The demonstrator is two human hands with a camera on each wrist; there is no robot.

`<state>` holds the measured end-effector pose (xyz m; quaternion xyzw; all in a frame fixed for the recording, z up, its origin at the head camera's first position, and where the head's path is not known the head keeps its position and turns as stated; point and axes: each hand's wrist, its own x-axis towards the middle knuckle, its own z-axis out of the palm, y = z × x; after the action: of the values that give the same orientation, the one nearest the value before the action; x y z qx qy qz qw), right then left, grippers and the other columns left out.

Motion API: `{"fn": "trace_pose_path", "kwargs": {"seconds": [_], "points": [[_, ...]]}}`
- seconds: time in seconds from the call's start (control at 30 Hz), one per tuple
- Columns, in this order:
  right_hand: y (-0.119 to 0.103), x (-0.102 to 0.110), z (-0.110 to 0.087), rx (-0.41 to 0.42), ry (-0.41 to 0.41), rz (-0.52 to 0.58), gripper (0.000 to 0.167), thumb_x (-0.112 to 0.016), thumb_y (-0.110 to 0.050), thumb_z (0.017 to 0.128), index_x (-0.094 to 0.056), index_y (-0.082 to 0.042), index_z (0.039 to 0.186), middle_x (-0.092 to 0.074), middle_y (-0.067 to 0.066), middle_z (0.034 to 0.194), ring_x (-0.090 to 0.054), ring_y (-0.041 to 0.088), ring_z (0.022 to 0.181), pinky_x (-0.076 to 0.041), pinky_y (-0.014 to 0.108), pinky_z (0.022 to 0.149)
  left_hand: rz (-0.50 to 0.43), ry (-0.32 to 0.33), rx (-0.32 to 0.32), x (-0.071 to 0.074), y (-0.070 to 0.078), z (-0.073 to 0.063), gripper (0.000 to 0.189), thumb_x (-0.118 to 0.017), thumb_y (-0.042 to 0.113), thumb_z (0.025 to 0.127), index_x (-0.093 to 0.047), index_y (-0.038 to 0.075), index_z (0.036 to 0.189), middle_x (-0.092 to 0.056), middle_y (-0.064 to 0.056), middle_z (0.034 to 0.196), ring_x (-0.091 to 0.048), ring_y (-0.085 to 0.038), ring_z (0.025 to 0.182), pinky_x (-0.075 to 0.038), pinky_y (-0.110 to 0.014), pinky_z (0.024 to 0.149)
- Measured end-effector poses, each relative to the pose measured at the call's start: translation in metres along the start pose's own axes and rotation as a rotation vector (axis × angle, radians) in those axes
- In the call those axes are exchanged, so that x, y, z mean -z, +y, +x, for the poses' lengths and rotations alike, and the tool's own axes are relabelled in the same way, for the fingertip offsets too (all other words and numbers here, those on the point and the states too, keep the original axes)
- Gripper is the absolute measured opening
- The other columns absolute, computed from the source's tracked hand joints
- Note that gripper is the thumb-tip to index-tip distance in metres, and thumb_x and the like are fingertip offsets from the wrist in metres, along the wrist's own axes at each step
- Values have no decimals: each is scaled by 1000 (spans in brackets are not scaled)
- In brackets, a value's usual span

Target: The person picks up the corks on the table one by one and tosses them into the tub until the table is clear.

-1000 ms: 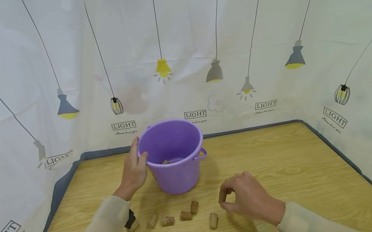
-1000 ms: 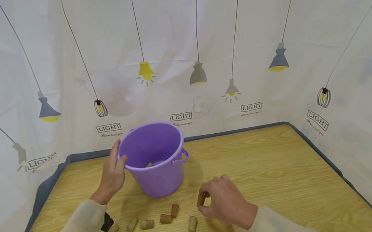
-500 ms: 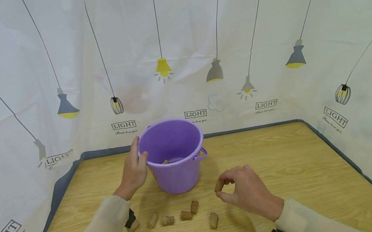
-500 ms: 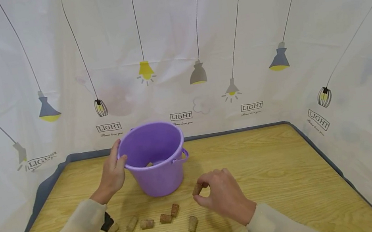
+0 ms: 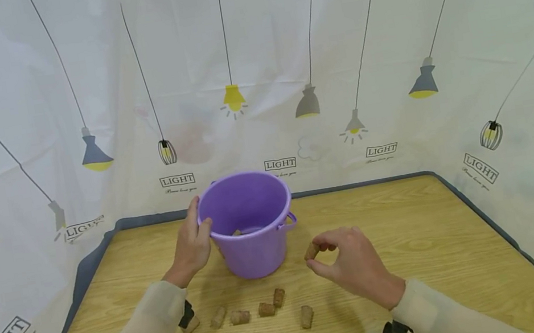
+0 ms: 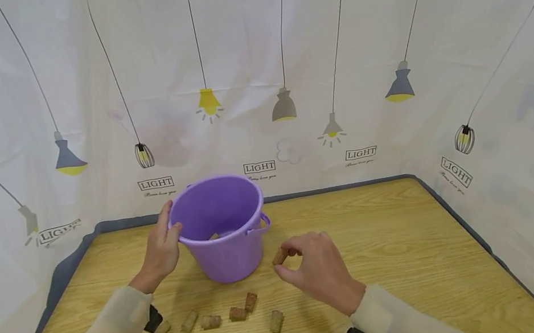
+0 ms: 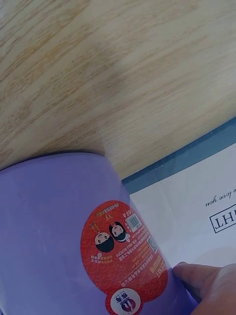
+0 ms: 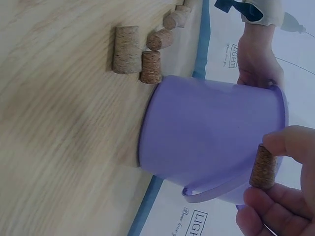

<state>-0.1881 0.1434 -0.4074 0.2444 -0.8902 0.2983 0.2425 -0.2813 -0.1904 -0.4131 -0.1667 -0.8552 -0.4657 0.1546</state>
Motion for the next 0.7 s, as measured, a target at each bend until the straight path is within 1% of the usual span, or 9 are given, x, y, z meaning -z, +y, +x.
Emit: {"fn": "trace_pose_path", "kwargs": {"seconds": [0.13, 0.2, 0.37, 0.47, 0.6, 0.7], "points": [[-2, 1, 6, 0, 32, 19, 16, -90, -22, 76, -77, -25, 84, -73, -14, 84, -66, 7, 80, -47, 36, 78, -3, -3, 1, 0, 0, 0, 64, -36, 17, 107, -10, 1, 164, -29, -27, 163, -36, -42, 146, -32, -56, 120], [-3, 2, 9, 2, 47, 31, 16, -91, -21, 76, -77, -24, 85, -74, -13, 84, -66, 6, 80, -51, 36, 77, -3, -4, 0, 0, -1, 1, 64, -35, 16, 107, -10, 1, 164, -28, -27, 163, -36, -42, 146, -32, -56, 120], [-8, 4, 19, 4, 60, 56, 15, -90, -20, 77, -77, -23, 84, -74, -11, 85, -67, 6, 81, -57, 33, 74, -11, -6, 1, 0, -1, 1, 64, -36, 15, 107, -10, 1, 164, -28, -27, 163, -36, -42, 147, -32, -56, 120], [-11, 5, 24, 4, 71, 51, 14, -90, -22, 77, -77, -23, 83, -74, -10, 85, -67, 7, 81, -54, 33, 76, -16, -7, 3, 0, -1, 1, 64, -36, 14, 107, -10, 1, 164, -28, -26, 163, -35, -42, 147, -31, -56, 120], [-13, 4, 31, 27, 104, 54, 14, -90, -22, 77, -77, -22, 84, -74, -8, 85, -64, 7, 78, -50, 33, 75, -17, -6, -2, 0, -1, 1, 64, -36, 14, 107, -9, 1, 164, -28, -26, 163, -35, -41, 147, -31, -56, 120], [-14, 3, 36, 39, 122, 64, 14, -89, -21, 78, -77, -21, 84, -74, -9, 84, -62, 6, 77, -51, 31, 72, -13, -6, -8, 0, -1, 1, 64, -36, 14, 107, -9, 1, 164, -28, -26, 163, -35, -42, 147, -31, -56, 120]]}}
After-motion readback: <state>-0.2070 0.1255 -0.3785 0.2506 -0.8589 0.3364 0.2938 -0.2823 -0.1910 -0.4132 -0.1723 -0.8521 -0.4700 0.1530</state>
